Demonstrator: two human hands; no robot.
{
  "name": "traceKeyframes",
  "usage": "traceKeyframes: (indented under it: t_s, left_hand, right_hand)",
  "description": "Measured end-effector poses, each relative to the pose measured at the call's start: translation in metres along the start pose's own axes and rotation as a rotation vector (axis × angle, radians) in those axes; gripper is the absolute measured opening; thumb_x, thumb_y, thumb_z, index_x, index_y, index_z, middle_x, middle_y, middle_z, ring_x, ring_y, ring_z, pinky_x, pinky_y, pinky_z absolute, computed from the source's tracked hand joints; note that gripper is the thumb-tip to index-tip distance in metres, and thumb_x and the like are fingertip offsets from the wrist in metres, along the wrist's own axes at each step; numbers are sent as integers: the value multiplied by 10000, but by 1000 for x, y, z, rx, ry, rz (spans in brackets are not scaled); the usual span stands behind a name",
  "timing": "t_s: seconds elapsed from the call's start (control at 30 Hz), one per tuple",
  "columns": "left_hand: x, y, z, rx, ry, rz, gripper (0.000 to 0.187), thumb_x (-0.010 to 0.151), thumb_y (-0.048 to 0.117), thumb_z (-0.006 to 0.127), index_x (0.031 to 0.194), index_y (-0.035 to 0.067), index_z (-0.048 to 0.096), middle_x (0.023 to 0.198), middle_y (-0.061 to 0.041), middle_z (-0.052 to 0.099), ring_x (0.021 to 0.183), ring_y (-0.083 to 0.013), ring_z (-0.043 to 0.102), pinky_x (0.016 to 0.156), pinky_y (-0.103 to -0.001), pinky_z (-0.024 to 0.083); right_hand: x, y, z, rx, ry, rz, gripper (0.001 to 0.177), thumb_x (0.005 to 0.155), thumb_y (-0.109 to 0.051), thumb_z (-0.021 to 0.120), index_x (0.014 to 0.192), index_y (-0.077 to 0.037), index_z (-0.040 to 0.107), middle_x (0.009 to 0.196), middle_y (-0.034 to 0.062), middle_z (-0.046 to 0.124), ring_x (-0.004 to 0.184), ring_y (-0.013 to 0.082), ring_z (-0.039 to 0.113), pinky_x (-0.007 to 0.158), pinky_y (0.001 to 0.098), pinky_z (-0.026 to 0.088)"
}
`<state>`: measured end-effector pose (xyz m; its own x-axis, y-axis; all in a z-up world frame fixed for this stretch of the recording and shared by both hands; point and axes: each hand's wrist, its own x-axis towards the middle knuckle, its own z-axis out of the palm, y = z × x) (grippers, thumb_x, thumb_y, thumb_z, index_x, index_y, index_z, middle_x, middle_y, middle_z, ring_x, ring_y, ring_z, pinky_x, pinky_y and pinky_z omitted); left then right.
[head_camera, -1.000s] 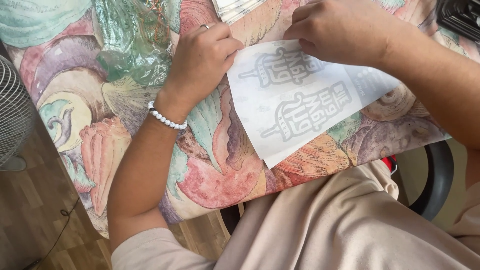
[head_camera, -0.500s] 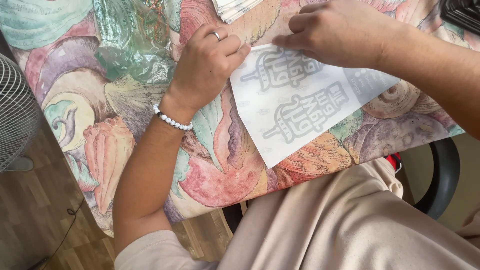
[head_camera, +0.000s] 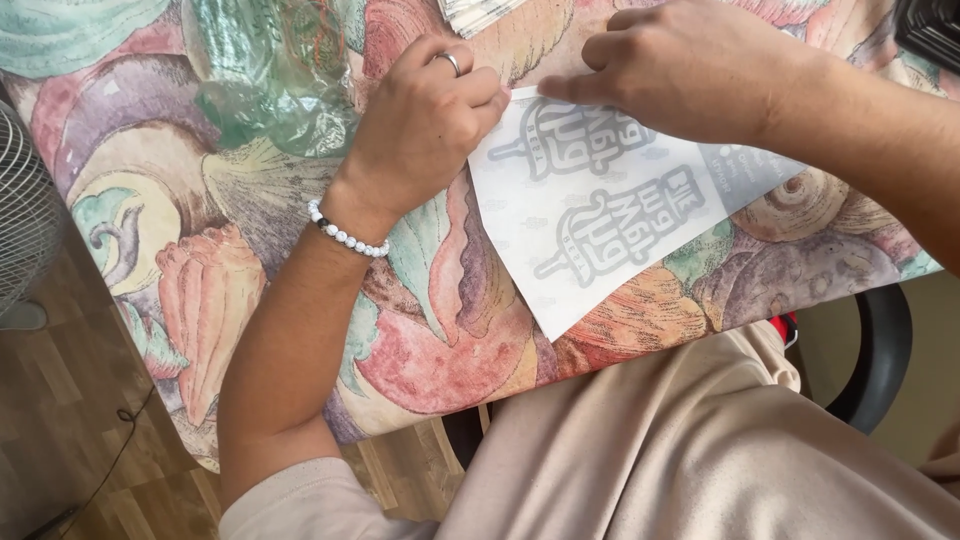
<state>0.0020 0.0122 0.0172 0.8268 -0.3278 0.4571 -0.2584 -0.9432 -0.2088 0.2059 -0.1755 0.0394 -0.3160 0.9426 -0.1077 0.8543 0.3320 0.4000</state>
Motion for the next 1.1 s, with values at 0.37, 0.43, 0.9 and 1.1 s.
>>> traceKeyframes:
  t_s: [0.37,0.43,0.9,1.1]
  left_hand:
    - [-16,-12,-15,-31,-235,-147,125,1012,212,792,921,126,789,906,-6,666,901,-183,603,840,-341,527]
    - [-19,-15,-20,-27,-278,-171,146,1008,214,801,879,146,787,843,15,619,850,-174,555,800,-328,494]
    - [13,48,-5,-232,-246,-394,300,1074,39,501,1354,-36,583,975,-94,592,782,-235,568,482,-355,449]
    - [11,59,-3,-7,-294,-344,388,919,-53,546,1296,15,612,1145,-108,565,1022,-272,569,689,-350,591]
  right_hand:
    - [18,0,-10,121,-137,20,726,940,-29,540,1580,-368,479,726,-87,707,637,139,728,523,283,560]
    - [18,-1,-8,109,-111,8,731,922,-43,545,1578,-362,487,751,-88,721,659,147,746,553,290,560]
    - [7,-1,-5,138,-32,16,695,912,-28,569,1549,-304,540,755,-29,663,625,161,695,546,299,562]
    - [-40,18,-11,488,-161,259,388,958,-16,680,1313,-164,728,1077,45,786,870,208,761,811,311,611]
